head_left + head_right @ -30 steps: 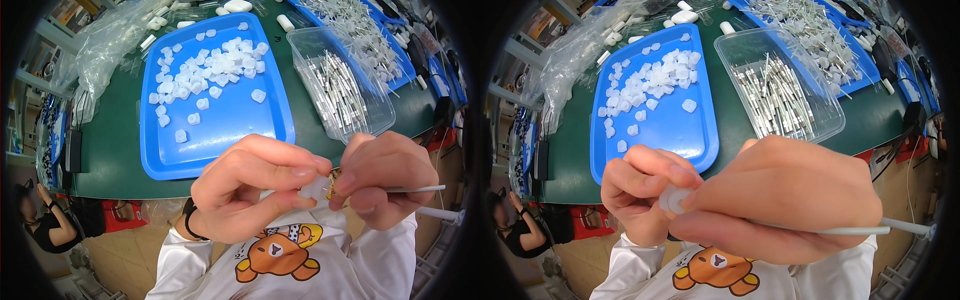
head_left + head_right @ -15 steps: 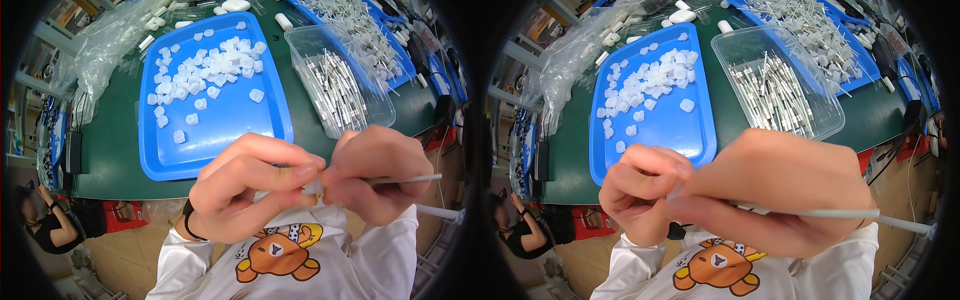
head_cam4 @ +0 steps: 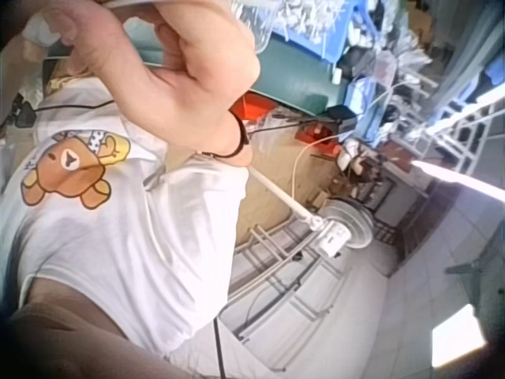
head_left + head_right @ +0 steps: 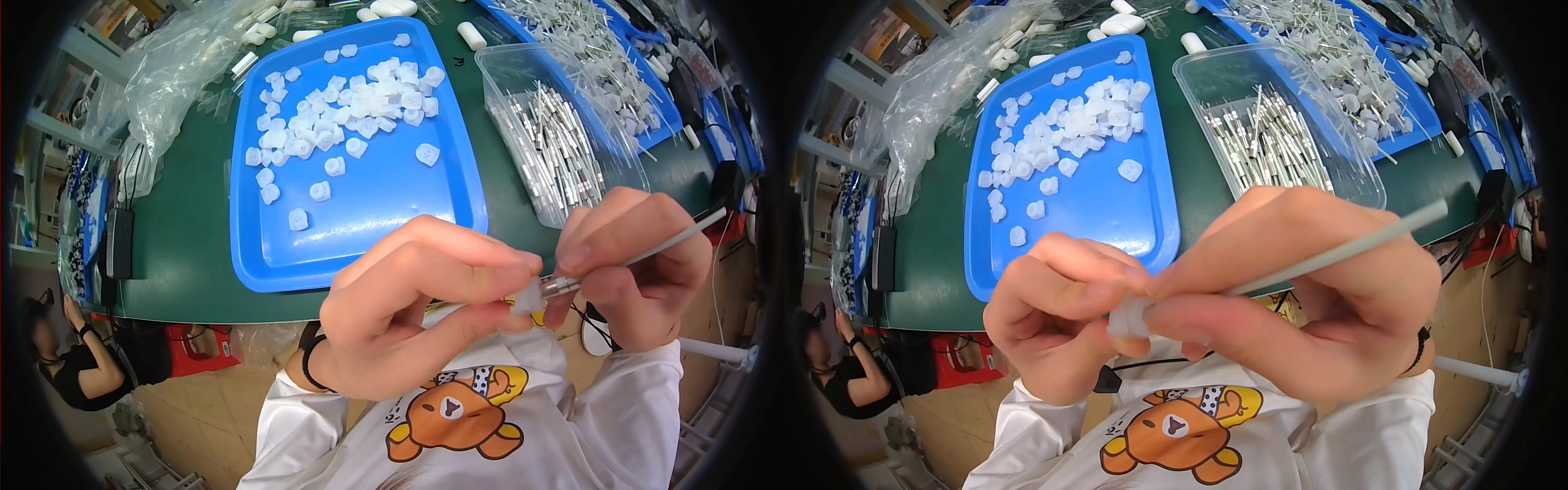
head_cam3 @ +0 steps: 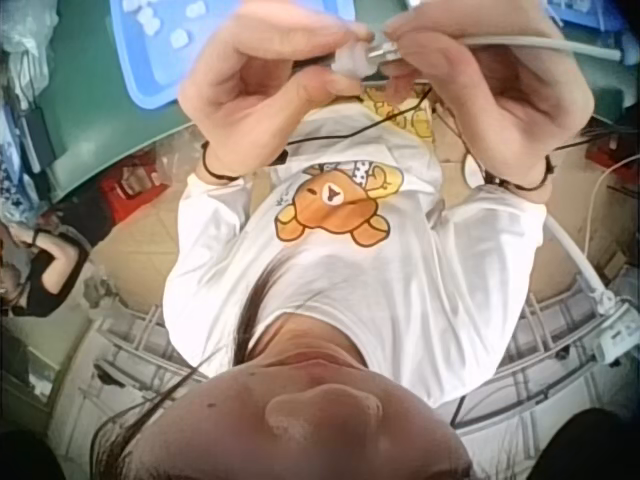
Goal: The recorder is assembling small lighting or electronic components by inserting tubes into bases and manipulating small wires.
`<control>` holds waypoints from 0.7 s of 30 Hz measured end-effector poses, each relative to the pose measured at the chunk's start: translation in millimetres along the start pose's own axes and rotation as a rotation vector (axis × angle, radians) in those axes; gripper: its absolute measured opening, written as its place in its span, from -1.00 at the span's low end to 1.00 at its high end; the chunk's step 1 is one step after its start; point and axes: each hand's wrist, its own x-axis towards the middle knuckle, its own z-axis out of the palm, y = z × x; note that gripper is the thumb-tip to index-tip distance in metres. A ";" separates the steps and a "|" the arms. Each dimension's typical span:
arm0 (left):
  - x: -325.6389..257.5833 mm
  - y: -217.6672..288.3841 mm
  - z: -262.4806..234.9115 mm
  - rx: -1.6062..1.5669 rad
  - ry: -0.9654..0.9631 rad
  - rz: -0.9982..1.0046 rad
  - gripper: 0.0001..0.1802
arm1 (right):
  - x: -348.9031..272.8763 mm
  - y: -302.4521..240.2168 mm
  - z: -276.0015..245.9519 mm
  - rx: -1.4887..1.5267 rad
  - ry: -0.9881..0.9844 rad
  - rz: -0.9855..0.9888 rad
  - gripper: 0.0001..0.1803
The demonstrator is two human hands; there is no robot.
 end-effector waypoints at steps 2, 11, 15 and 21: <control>-0.5 -0.7 -0.8 -0.002 -0.004 -0.011 -0.73 | -1.4 3.5 3.7 0.015 0.024 -0.019 -0.76; 1.9 10.1 -0.6 -0.170 0.029 -0.197 -0.63 | 5.9 -13.8 13.2 0.204 0.177 0.492 -0.84; 2.1 9.4 -2.9 -0.107 -0.015 -0.135 -0.58 | 12.7 -13.2 9.1 0.330 0.106 0.758 -0.74; -0.4 12.0 -3.0 -0.095 0.003 -0.145 -0.69 | 15.6 -14.4 14.5 0.443 0.118 0.833 -0.72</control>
